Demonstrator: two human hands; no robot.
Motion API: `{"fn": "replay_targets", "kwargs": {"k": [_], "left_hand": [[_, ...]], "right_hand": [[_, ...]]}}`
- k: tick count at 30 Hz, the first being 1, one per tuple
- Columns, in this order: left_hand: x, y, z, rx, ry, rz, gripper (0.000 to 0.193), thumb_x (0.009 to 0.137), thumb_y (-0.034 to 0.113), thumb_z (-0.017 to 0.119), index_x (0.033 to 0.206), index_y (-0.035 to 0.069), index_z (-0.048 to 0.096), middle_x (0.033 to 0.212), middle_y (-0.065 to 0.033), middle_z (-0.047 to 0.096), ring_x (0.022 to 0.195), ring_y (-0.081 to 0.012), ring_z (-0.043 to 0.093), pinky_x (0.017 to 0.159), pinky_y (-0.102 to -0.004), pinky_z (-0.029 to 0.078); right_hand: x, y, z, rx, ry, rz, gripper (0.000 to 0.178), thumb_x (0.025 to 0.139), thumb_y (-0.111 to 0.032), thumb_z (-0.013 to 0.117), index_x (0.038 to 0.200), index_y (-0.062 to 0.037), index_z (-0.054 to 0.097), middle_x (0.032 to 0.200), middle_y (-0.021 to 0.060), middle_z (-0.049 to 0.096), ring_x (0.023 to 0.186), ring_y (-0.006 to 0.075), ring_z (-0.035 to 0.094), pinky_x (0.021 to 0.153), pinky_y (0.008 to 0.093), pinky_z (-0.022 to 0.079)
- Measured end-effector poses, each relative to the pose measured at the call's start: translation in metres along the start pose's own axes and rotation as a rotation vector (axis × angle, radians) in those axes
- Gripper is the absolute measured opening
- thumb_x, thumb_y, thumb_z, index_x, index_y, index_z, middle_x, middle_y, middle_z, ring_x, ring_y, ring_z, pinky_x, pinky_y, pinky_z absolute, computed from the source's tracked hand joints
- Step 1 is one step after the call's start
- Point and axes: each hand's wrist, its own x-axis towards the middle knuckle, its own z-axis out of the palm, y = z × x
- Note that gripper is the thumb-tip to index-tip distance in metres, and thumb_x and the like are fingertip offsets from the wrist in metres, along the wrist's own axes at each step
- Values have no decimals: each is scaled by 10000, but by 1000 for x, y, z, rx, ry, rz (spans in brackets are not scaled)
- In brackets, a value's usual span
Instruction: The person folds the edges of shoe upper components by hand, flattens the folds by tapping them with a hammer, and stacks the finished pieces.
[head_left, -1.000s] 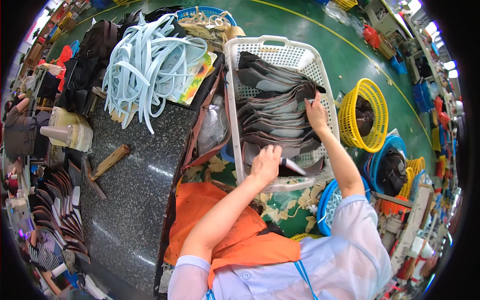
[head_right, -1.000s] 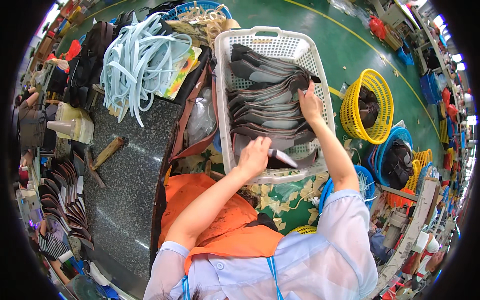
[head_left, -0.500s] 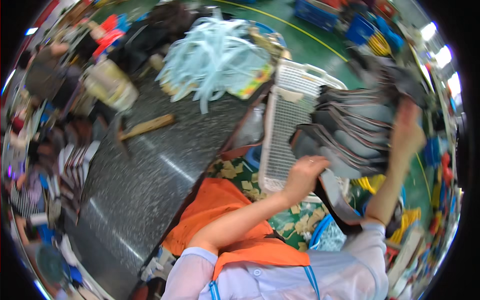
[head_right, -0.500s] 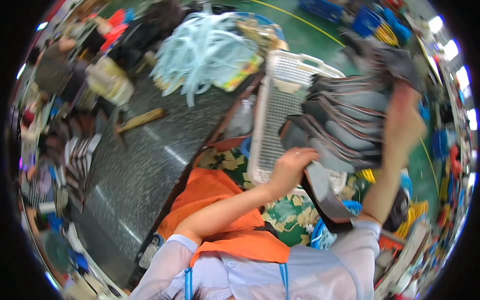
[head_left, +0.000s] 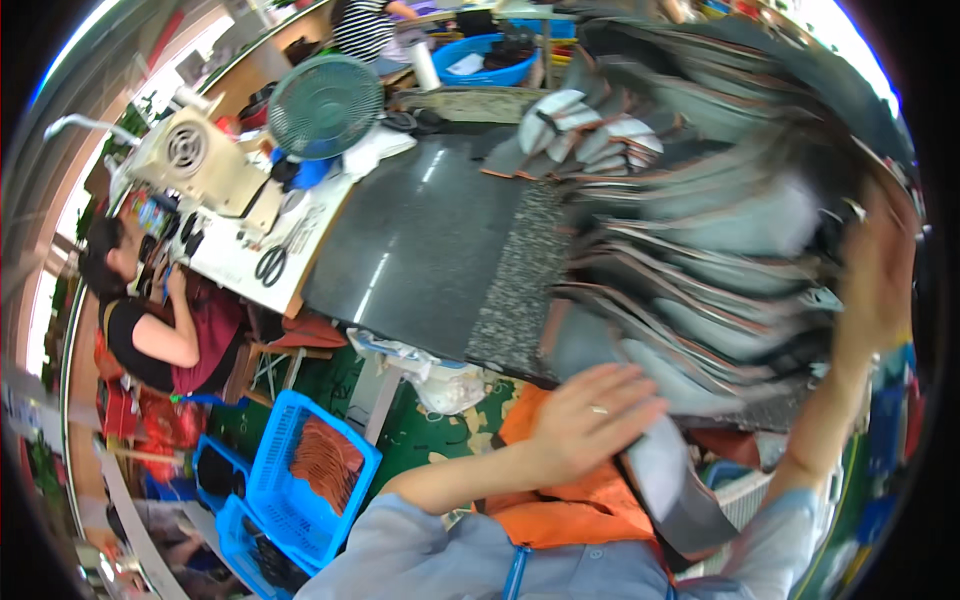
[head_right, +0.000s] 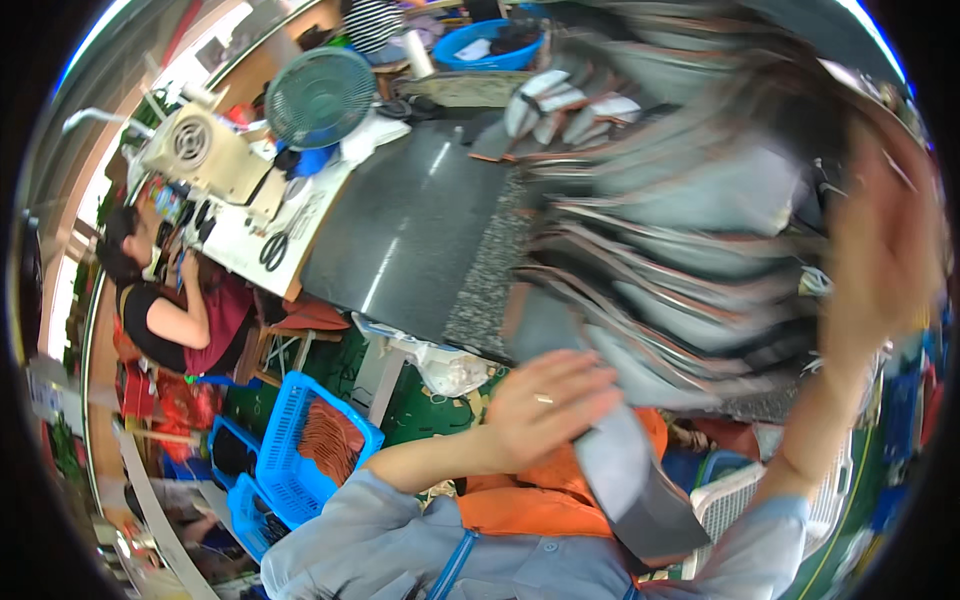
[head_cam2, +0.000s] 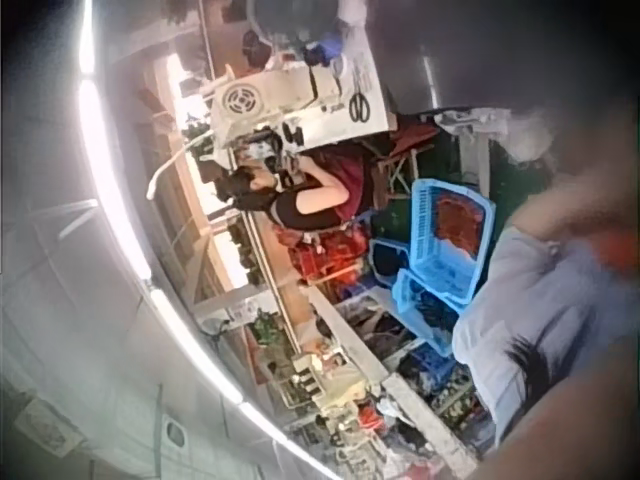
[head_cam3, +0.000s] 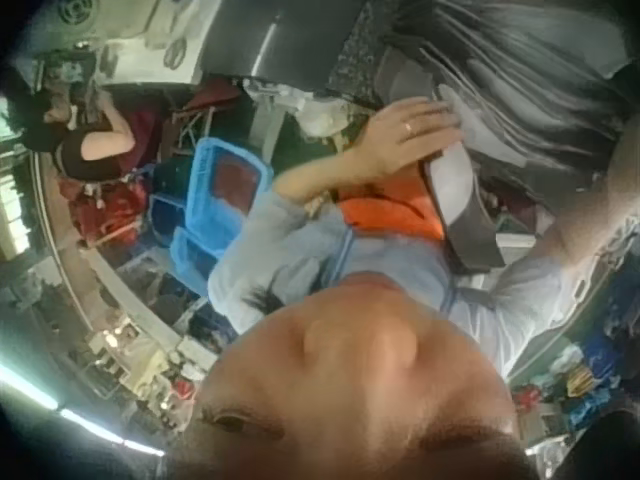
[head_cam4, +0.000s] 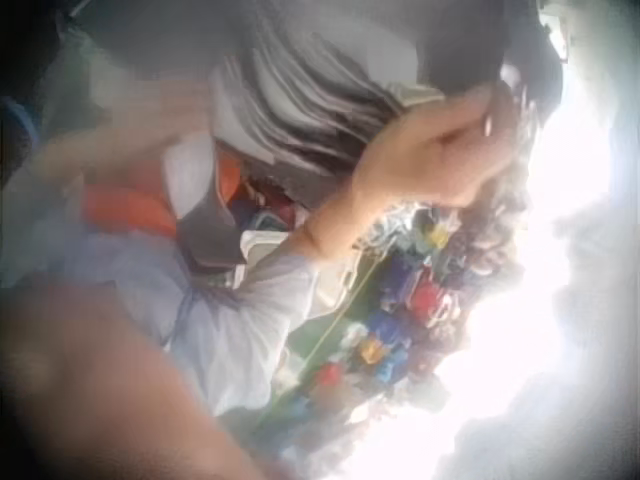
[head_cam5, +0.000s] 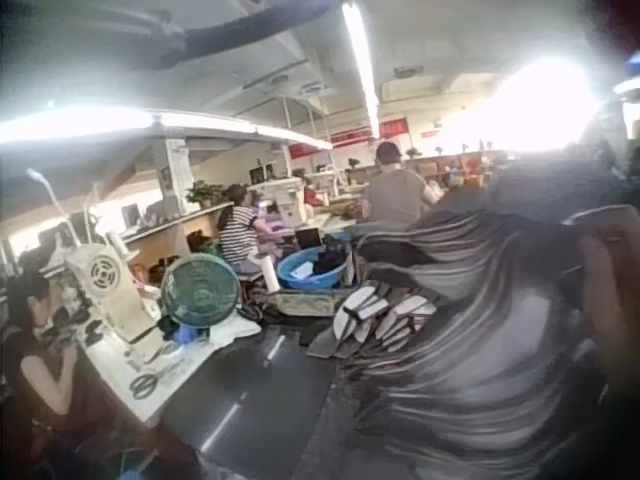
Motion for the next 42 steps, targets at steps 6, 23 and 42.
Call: {"fn": "replay_targets", "kwargs": {"k": [6,23,42], "left_hand": [[-39,-37,-130,594,59,-217,293,849,38,681,1137,47,740,1149,-150,728,1047,-344,715,911,-460,570],[-91,-153,-140,365,-365,-750,676,705,335,869,1285,61,655,1257,-113,595,1199,-330,530,1062,-446,397],[-7,-174,-43,-86,-824,-829,154,899,146,731,935,-3,734,726,-98,668,693,-223,647,771,-346,511]], "right_hand": [[-12,-151,254,769,-290,435,177,981,-243,654,1082,-103,691,874,179,723,792,355,731,693,423,556],[-183,-193,206,927,-1189,-291,500,841,-340,758,1222,-39,638,1253,144,596,1209,329,556,1004,441,471],[-180,-20,79,840,-1521,1029,152,905,-125,729,987,0,701,845,55,706,752,140,692,554,283,580]]}}
